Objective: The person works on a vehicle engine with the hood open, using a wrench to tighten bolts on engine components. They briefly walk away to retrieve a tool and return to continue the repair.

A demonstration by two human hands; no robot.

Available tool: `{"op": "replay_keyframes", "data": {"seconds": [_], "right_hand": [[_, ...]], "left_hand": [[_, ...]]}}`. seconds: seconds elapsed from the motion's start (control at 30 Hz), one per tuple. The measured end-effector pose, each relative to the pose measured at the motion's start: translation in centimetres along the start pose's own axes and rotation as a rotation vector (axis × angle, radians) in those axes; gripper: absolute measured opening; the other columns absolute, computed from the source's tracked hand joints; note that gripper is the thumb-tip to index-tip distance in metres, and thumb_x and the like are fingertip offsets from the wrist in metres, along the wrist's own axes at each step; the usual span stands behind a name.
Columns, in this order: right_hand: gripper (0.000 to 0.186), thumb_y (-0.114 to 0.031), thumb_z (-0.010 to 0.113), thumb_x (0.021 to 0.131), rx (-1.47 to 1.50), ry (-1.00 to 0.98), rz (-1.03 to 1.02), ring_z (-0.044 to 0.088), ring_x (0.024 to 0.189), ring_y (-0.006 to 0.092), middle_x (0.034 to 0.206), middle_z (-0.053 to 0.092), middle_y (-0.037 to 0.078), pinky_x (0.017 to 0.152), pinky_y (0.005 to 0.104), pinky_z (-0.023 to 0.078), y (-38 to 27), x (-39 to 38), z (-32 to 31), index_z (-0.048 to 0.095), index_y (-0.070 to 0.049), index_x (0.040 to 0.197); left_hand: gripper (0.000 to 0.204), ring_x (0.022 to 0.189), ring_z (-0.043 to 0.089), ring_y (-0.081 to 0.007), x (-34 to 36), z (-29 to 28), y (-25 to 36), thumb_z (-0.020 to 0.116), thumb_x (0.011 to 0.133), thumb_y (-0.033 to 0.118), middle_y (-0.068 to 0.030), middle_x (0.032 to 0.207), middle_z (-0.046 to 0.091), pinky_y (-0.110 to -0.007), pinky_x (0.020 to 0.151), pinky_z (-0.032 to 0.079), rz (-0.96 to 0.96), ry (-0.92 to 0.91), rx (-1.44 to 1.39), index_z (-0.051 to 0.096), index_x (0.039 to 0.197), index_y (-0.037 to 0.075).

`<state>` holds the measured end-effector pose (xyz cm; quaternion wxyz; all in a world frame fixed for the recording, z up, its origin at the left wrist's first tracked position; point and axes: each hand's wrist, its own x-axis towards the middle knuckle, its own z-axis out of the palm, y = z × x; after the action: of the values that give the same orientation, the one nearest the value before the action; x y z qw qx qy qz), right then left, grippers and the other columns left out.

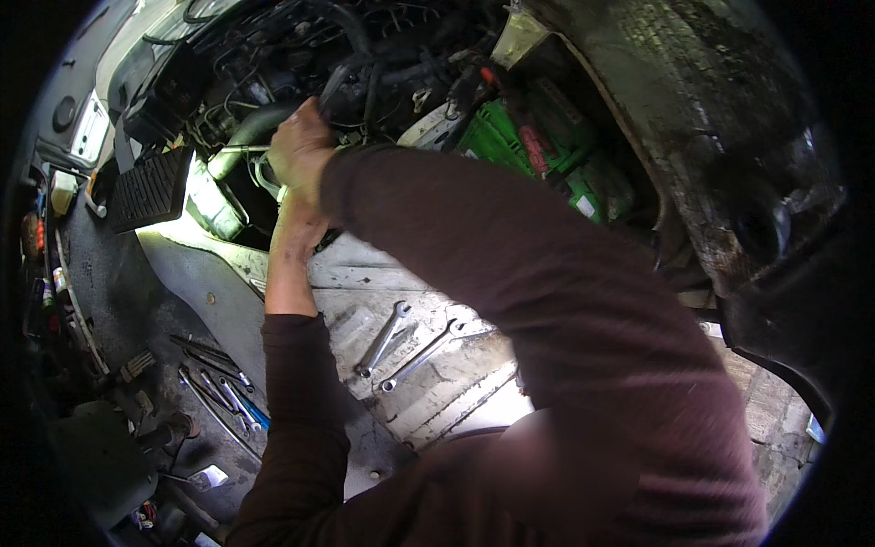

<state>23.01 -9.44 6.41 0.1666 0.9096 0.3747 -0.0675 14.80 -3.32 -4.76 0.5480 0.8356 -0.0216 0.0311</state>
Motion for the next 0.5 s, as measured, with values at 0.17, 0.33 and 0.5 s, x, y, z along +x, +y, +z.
{"op": "replay_keyframes", "data": {"seconds": [0.17, 0.33, 0.5], "right_hand": [[0.030, -0.028, 0.062, 0.094, -0.064, -0.022, -0.151, 0.071, 0.108, 0.0274, 0.110, 0.077, 0.006, 0.103, 0.0527, 0.039, -1.2, 1.0, -1.9, 0.074, -0.013, 0.117], [0.045, -0.038, 0.055, 0.102, 0.240, 0.025, -0.349, 0.067, 0.113, 0.0336, 0.111, 0.074, 0.013, 0.108, 0.0509, 0.039, 5.5, -1.2, -0.3, 0.062, -0.004, 0.132], [0.048, -0.040, 0.055, 0.103, 0.241, 0.250, -0.518, 0.062, 0.117, 0.0308, 0.119, 0.068, 0.014, 0.109, 0.0452, 0.041, 6.3, 0.1, 2.0, 0.060, -0.003, 0.134]], "left_hand": [[0.041, 0.104, 0.066, -0.0246, -0.3, 0.1, -4.0, 0.071, 0.095, 0.021, -0.0192, 0.115, 0.070, -0.036, 0.094, 0.050, -0.082, 0.142, -0.214, 0.061, 0.129, 0.002], [0.025, 0.077, 0.069, -0.0264, 0.1, 0.1, 3.6, 0.070, 0.097, 0.021, -0.0147, 0.085, 0.074, -0.039, 0.076, 0.051, -0.191, 0.076, -0.057, 0.069, 0.113, 0.001], [0.029, 0.079, 0.070, -0.0292, 0.0, 0.0, 3.4, 0.072, 0.095, 0.025, -0.0158, 0.088, 0.074, -0.040, 0.077, 0.051, -0.199, 0.108, -0.014, 0.068, 0.114, 0.003]]}}
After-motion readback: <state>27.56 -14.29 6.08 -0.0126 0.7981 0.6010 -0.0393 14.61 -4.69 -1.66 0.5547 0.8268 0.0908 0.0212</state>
